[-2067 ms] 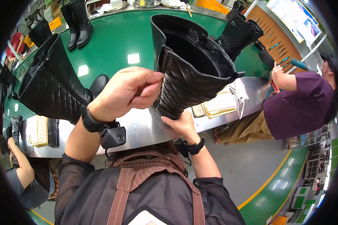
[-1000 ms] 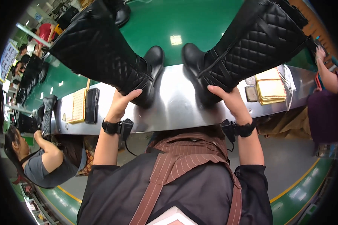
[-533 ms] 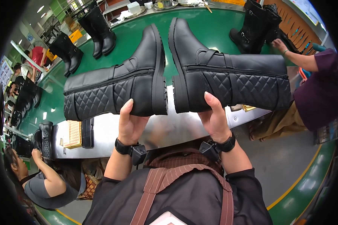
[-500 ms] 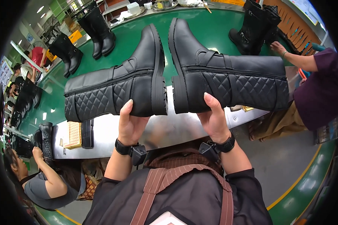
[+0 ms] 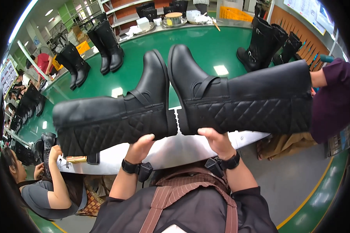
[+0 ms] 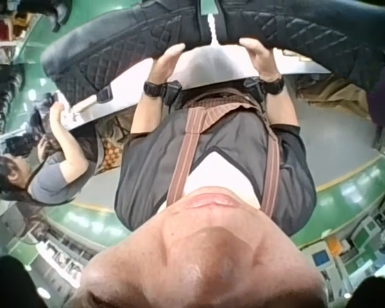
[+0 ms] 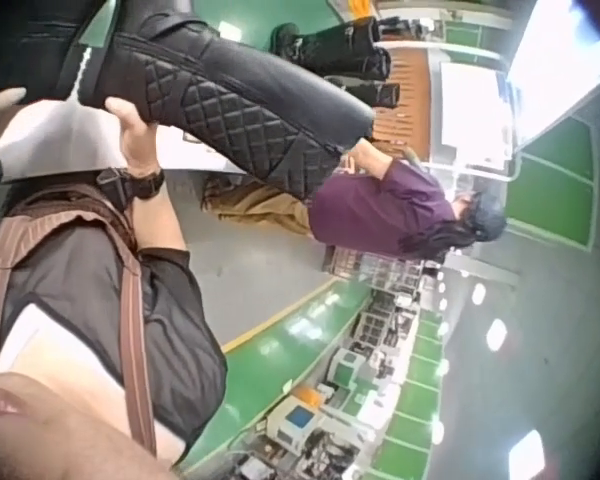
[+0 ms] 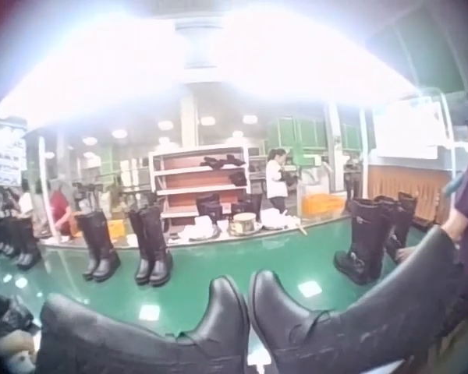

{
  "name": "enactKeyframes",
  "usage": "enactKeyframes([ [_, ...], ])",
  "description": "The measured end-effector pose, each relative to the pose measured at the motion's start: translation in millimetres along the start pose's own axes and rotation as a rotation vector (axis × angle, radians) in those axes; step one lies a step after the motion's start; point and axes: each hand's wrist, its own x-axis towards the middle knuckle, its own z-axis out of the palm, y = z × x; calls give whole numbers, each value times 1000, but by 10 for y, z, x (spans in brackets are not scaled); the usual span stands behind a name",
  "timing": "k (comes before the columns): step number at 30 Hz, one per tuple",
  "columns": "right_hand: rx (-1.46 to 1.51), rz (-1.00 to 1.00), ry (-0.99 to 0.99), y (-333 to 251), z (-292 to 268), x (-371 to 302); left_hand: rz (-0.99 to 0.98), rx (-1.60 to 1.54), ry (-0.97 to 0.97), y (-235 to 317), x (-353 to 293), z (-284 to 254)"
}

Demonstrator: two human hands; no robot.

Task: Inspecting and checking black leather boots on a factory assembly line.

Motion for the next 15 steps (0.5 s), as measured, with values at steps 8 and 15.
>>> enactKeyframes([
  [8,-1312,-277,-1,468,90,220,292,920,278,-106,114,32],
  [15,-554,-240,85,56,428,291,363,1095,212,-106,241,68],
])
